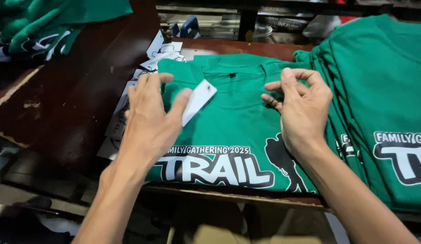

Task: The person attaches tags to a stack of green t-shirts by threading a string through the collar and securing it with a tag. They then fold the t-shirts and place them on a pile.

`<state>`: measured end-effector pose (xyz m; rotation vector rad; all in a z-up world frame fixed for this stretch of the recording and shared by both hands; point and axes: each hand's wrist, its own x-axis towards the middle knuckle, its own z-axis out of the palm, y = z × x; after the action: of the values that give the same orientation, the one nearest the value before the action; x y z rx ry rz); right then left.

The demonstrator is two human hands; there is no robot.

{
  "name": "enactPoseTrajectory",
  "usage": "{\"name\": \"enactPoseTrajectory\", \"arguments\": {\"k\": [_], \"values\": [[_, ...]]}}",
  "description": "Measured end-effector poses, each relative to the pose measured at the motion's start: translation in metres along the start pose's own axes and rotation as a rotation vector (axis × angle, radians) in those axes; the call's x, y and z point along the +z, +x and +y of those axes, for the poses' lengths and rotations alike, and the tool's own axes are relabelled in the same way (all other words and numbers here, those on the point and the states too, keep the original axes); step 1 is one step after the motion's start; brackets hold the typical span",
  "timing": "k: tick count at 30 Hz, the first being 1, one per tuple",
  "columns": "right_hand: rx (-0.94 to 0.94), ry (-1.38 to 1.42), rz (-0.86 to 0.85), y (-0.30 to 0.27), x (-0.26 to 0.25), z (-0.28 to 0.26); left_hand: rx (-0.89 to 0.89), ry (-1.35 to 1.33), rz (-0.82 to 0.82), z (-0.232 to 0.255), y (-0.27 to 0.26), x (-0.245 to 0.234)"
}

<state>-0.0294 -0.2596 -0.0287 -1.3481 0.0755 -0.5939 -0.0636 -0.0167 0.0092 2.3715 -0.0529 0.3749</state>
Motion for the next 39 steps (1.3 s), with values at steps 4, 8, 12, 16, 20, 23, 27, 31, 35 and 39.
{"name": "enactPoseTrajectory", "arguments": {"k": [4, 8, 12, 16, 20, 23, 27, 31, 35, 39], "values": [[-0.011, -0.021, 0.013, -0.001, 0.002, -0.002, 0.2, 0.047, -0.01, -0.008, 0.021, 0.0], [-0.017, -0.015, 0.056, 0.0, -0.003, 0.002, 0.176, 0.165, -0.104, -0.019, 0.043, 0.001], [-0.035, -0.056, 0.053, -0.002, -0.001, -0.003, 0.224, 0.19, 0.117, -0.024, 0.053, -0.014], [-0.039, -0.101, 0.028, -0.006, 0.0, -0.011, 0.029, 0.545, 0.246, -0.029, 0.054, -0.029], [-0.03, -0.111, 0.049, -0.007, 0.001, -0.014, -0.05, 0.555, 0.242, -0.033, 0.048, -0.034], [-0.026, -0.116, 0.026, -0.007, -0.002, -0.012, 0.06, 0.477, 0.249, -0.023, 0.039, -0.026], [-0.014, -0.121, 0.021, -0.007, 0.0, -0.012, 0.334, 0.101, 0.256, -0.004, 0.03, 0.0], [-0.028, -0.157, 0.009, -0.003, 0.0, -0.007, 0.298, 0.131, -0.028, 0.001, 0.024, 0.028], [-0.026, -0.192, -0.02, 0.0, -0.001, -0.009, 0.224, 0.161, -0.089, 0.009, 0.022, 0.029], [0.073, -0.277, -0.055, 0.001, 0.002, -0.018, 0.18, 0.102, 0.05, 0.006, 0.024, 0.016]]}}
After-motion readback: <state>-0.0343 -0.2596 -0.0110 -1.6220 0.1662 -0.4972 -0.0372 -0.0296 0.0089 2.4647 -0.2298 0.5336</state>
